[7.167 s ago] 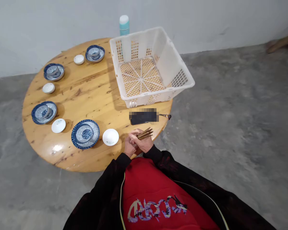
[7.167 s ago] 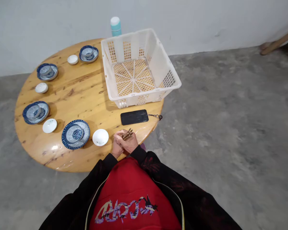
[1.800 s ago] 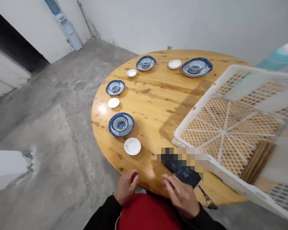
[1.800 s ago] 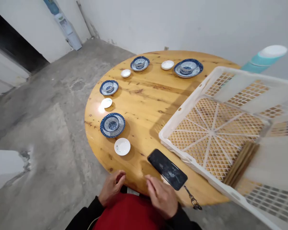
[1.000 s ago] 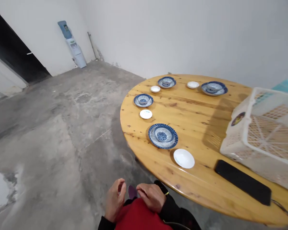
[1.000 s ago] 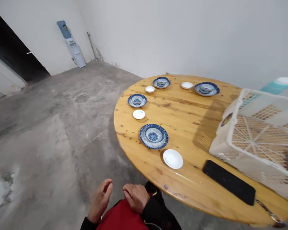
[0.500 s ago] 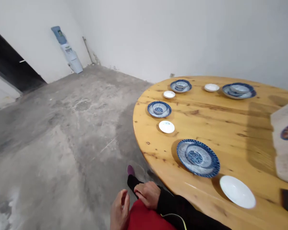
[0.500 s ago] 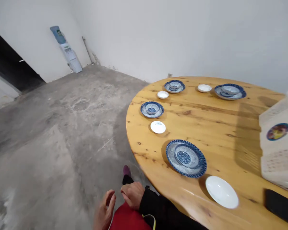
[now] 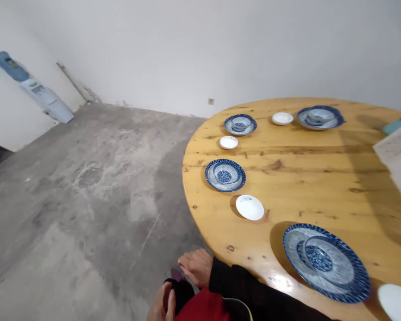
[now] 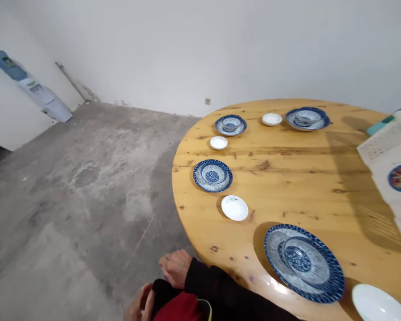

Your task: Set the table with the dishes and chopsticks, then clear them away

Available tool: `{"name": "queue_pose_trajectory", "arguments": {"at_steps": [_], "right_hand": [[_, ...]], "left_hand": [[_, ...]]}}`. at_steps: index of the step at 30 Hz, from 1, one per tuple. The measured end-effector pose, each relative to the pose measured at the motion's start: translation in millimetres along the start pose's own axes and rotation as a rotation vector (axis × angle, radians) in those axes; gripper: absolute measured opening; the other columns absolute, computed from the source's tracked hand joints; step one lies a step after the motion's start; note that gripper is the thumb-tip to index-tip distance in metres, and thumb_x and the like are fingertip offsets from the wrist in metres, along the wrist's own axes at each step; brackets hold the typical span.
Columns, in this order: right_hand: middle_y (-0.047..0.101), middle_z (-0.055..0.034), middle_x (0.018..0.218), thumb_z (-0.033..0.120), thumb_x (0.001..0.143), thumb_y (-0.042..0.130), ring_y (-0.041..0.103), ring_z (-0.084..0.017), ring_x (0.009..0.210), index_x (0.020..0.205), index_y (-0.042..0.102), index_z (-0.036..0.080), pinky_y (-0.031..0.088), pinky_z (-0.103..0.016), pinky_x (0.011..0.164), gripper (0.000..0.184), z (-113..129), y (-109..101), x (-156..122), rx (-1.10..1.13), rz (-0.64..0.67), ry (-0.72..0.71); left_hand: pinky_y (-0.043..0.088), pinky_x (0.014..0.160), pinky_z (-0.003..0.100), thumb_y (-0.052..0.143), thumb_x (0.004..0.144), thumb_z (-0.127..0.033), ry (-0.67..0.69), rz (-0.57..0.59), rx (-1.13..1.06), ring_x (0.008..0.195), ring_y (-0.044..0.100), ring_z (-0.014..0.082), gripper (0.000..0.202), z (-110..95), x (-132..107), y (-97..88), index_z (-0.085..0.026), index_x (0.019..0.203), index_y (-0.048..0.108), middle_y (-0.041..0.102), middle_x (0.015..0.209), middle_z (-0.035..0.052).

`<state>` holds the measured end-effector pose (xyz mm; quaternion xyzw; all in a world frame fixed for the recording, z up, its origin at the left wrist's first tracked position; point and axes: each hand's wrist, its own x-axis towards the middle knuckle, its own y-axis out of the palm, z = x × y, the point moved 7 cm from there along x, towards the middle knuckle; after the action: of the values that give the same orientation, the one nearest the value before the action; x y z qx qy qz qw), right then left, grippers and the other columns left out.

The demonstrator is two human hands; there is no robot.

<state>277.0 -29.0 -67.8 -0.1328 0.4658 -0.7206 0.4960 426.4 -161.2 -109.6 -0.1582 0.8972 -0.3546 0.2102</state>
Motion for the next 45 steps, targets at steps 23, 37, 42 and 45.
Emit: {"name": "queue_pose_trajectory", "arguments": {"at_steps": [23, 37, 42, 45], "right_hand": [[0.075, -0.0048, 0.107, 0.035, 0.098, 0.045, 0.07, -0.022, 0.096, 0.111, 0.064, 0.024, 0.042, -0.03, 0.076, 0.025, -60.4, -132.9, 255.2, 0.194, -0.279, 0.55], [0.075, -0.0075, 0.106, 0.032, 0.1, 0.044, 0.071, -0.023, 0.095, 0.111, 0.064, 0.022, 0.043, -0.03, 0.074, 0.025, -205.9, -254.0, 351.6, 0.245, -0.374, 0.639], [0.075, -0.0102, 0.109, 0.031, 0.1, 0.043, 0.072, -0.025, 0.097, 0.114, 0.064, 0.019, 0.045, -0.032, 0.074, 0.028, -254.1, -313.7, 379.6, 0.234, -0.375, 0.607], [0.076, -0.0099, 0.106, 0.033, 0.1, 0.043, 0.072, -0.025, 0.095, 0.113, 0.064, 0.02, 0.046, -0.032, 0.075, 0.028, -275.9, -334.6, 384.6, 0.223, -0.41, 0.634]], "left_hand": [[0.061, 0.085, 0.042, 0.043, 0.091, -0.05, 0.509, 0.342, 0.091, 0.098, 0.076, 0.0277, 0.046, -88.8, 435.5, -119.0, -0.017, 0.108, 0.07, 0.078, 0.109, 0.014], [0.061, 0.081, 0.033, 0.044, 0.095, -0.044, 0.772, 0.439, 0.213, 0.09, 0.077, 0.0228, 0.039, -205.8, 610.7, -79.2, -0.019, 0.109, 0.07, 0.078, 0.107, 0.0132], [0.061, 0.072, 0.03, 0.044, 0.093, -0.052, 0.662, 0.378, 0.242, 0.085, 0.078, 0.0226, 0.042, -231.0, 675.6, -83.9, -0.022, 0.107, 0.071, 0.079, 0.106, 0.0106], [0.061, 0.072, 0.03, 0.045, 0.091, -0.051, 0.678, 0.48, 0.257, 0.087, 0.078, 0.0229, 0.041, -248.4, 698.3, -62.8, -0.025, 0.107, 0.072, 0.079, 0.107, 0.0087]]}}
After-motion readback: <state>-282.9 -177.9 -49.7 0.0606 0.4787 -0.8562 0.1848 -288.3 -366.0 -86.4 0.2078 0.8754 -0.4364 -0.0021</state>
